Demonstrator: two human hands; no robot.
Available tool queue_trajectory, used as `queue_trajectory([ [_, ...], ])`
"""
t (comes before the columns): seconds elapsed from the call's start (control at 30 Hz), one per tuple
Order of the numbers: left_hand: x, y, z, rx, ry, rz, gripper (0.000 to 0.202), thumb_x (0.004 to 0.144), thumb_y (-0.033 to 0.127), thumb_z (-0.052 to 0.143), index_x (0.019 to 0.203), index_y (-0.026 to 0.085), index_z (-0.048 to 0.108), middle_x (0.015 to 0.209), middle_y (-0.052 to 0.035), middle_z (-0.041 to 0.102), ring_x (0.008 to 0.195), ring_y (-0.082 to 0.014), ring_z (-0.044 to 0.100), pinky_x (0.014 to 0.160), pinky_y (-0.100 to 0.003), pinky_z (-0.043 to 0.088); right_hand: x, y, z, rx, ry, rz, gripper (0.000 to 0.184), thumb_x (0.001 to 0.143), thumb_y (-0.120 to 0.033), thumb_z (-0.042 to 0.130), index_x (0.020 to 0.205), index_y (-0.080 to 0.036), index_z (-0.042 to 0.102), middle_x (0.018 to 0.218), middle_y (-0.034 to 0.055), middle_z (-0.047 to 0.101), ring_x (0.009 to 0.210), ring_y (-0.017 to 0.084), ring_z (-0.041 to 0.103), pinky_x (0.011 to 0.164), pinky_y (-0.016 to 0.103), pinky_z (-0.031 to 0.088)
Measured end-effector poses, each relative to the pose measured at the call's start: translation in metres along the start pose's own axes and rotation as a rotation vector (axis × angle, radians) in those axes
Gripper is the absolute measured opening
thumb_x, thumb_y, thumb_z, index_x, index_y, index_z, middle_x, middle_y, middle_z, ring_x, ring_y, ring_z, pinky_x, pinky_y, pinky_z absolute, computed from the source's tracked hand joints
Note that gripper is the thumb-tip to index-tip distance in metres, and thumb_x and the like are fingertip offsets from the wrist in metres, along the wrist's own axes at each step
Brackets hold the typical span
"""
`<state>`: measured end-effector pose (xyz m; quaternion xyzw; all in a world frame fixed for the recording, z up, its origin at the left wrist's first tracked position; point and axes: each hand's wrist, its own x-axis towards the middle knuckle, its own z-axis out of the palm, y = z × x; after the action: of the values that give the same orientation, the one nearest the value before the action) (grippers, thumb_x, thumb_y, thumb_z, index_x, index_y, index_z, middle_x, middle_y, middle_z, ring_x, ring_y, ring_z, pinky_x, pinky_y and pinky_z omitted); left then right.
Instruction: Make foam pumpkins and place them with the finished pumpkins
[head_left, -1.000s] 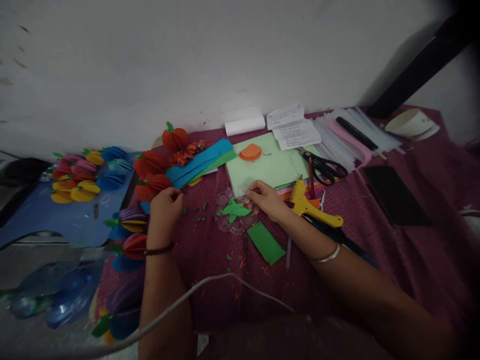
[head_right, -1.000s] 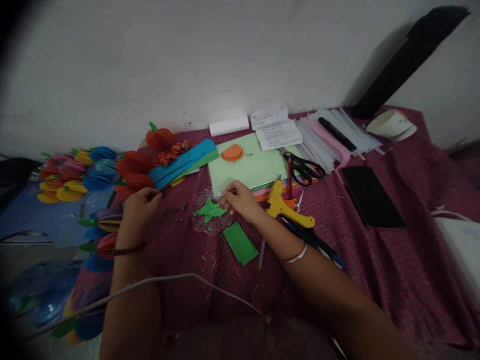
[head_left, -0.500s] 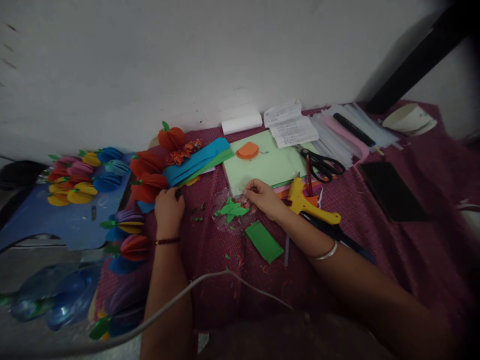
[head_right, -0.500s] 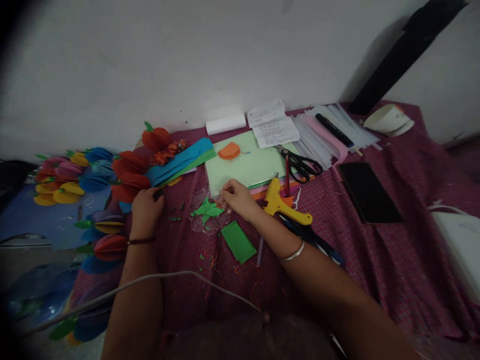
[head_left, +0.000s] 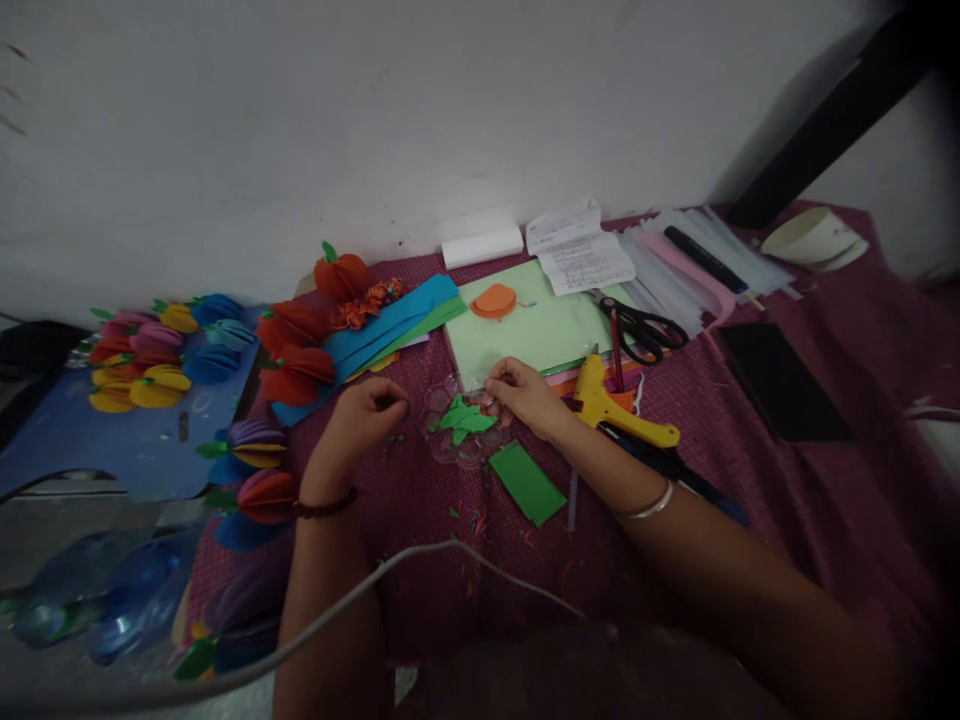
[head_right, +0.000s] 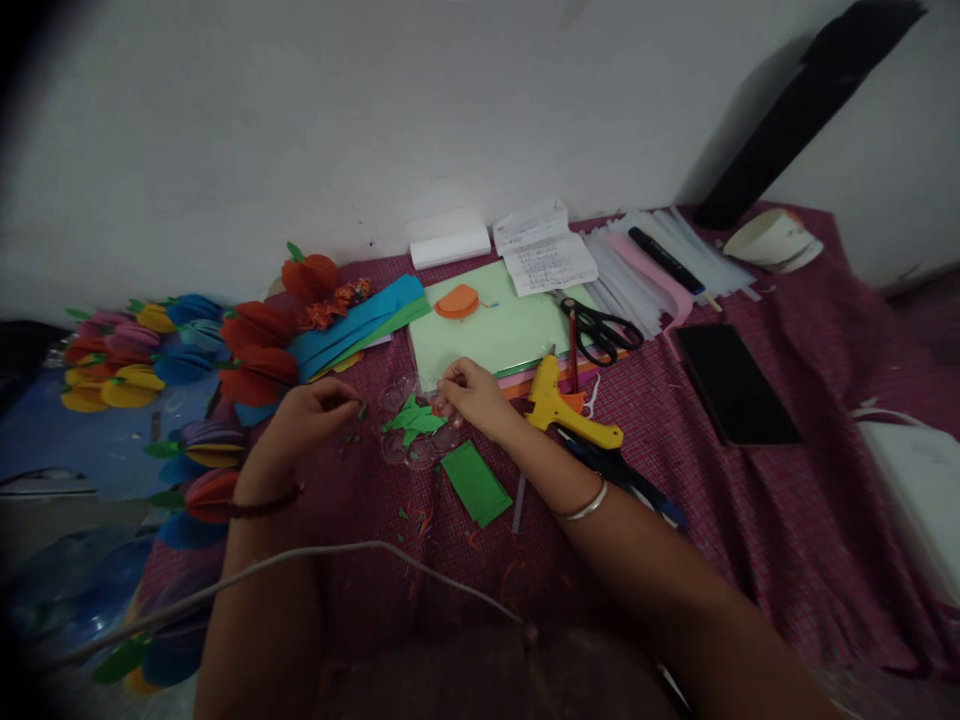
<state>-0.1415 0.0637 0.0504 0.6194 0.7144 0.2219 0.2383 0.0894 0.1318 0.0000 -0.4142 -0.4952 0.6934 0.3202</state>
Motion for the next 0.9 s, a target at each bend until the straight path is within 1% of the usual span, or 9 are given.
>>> queue_trajectory([
  [0.07,-0.005,0.012,0.0,-0.088,-0.155,0.109,0.014,0.071,0.027,0.057,0.07,0.016,0.067,0.07,-0.0026,0.064,0.067,-0.0152,0.058,0.062,-0.025,0.044,0.0,0.0,0.0,-0.001,0.0,0.0,0.011,0.082,-0.018,0.054,0.078,-0.019,0.044,0.057,-0.0056,0.059,0.044,0.009,0.058,0.033,0.015,0.042],
  [0.17,-0.008,0.021,-0.003,-0.166,-0.235,0.117,0.019,0.072,0.031,0.061,0.081,0.017,0.07,0.08,-0.0044,0.068,0.072,-0.0162,0.06,0.064,-0.025,0.046,0.0,0.001,0.0,-0.005,-0.003,0.001,0.014,0.081,-0.02,0.056,0.078,-0.02,0.043,0.056,-0.0056,0.059,0.044,0.009,0.058,0.034,0.015,0.042],
  [0.23,-0.011,0.021,-0.009,-0.199,-0.161,0.037,0.027,0.073,0.036,0.062,0.091,0.016,0.07,0.084,-0.0045,0.069,0.072,-0.0164,0.061,0.063,-0.026,0.047,0.0,0.001,-0.001,-0.006,-0.008,-0.002,0.015,0.081,-0.021,0.057,0.078,-0.02,0.043,0.057,-0.0051,0.06,0.044,0.009,0.058,0.034,0.015,0.042],
  [0.33,-0.018,0.011,-0.02,-0.163,0.1,-0.095,0.029,0.077,0.039,0.057,0.093,0.016,0.068,0.078,-0.0023,0.068,0.068,-0.0159,0.059,0.063,-0.026,0.046,0.0,0.001,-0.001,-0.009,-0.009,-0.01,0.014,0.081,-0.021,0.056,0.078,-0.02,0.043,0.06,-0.0038,0.061,0.045,0.009,0.058,0.034,0.016,0.042],
  [0.4,-0.025,-0.003,-0.023,-0.066,0.214,-0.151,0.028,0.079,0.036,0.053,0.092,0.016,0.068,0.078,-0.0025,0.067,0.07,-0.0171,0.06,0.066,-0.028,0.047,0.0,0.002,-0.001,-0.017,-0.011,-0.013,0.014,0.08,-0.022,0.057,0.077,-0.02,0.043,0.06,-0.0038,0.061,0.045,0.01,0.058,0.034,0.016,0.043],
  [0.6,-0.037,-0.043,-0.004,0.348,0.193,-0.167,0.032,0.075,0.023,0.051,0.101,0.016,0.068,0.1,-0.0105,0.066,0.088,-0.0238,0.062,0.083,-0.037,0.047,0.001,0.004,-0.001,-0.009,-0.009,-0.016,0.011,0.08,-0.021,0.055,0.078,-0.02,0.045,0.058,-0.0053,0.06,0.045,0.01,0.058,0.033,0.015,0.042],
  [0.7,-0.031,-0.048,0.008,0.457,0.194,-0.144,0.029,0.075,0.018,0.048,0.096,0.015,0.069,0.097,-0.0123,0.064,0.092,-0.025,0.06,0.085,-0.036,0.046,0.0,0.003,-0.001,-0.01,-0.013,-0.008,0.01,0.081,-0.02,0.054,0.077,-0.02,0.044,0.058,-0.0053,0.06,0.045,0.009,0.058,0.033,0.015,0.042],
  [0.77,-0.026,-0.048,0.012,0.495,0.236,-0.179,0.026,0.075,0.015,0.046,0.088,0.014,0.068,0.091,-0.0119,0.062,0.086,-0.0243,0.06,0.08,-0.035,0.047,0.0,0.002,-0.001,-0.014,-0.013,-0.012,0.011,0.081,-0.019,0.054,0.077,-0.02,0.044,0.057,-0.0055,0.06,0.044,0.009,0.057,0.033,0.016,0.042],
  [0.9,-0.022,-0.045,0.012,0.408,0.29,-0.201,0.019,0.072,0.015,0.047,0.077,0.016,0.065,0.082,-0.0083,0.063,0.076,-0.0213,0.059,0.073,-0.033,0.046,0.001,0.003,-0.001,-0.019,-0.014,-0.019,0.012,0.081,-0.021,0.054,0.077,-0.02,0.043,0.055,-0.006,0.059,0.042,0.009,0.056,0.033,0.016,0.042],
])
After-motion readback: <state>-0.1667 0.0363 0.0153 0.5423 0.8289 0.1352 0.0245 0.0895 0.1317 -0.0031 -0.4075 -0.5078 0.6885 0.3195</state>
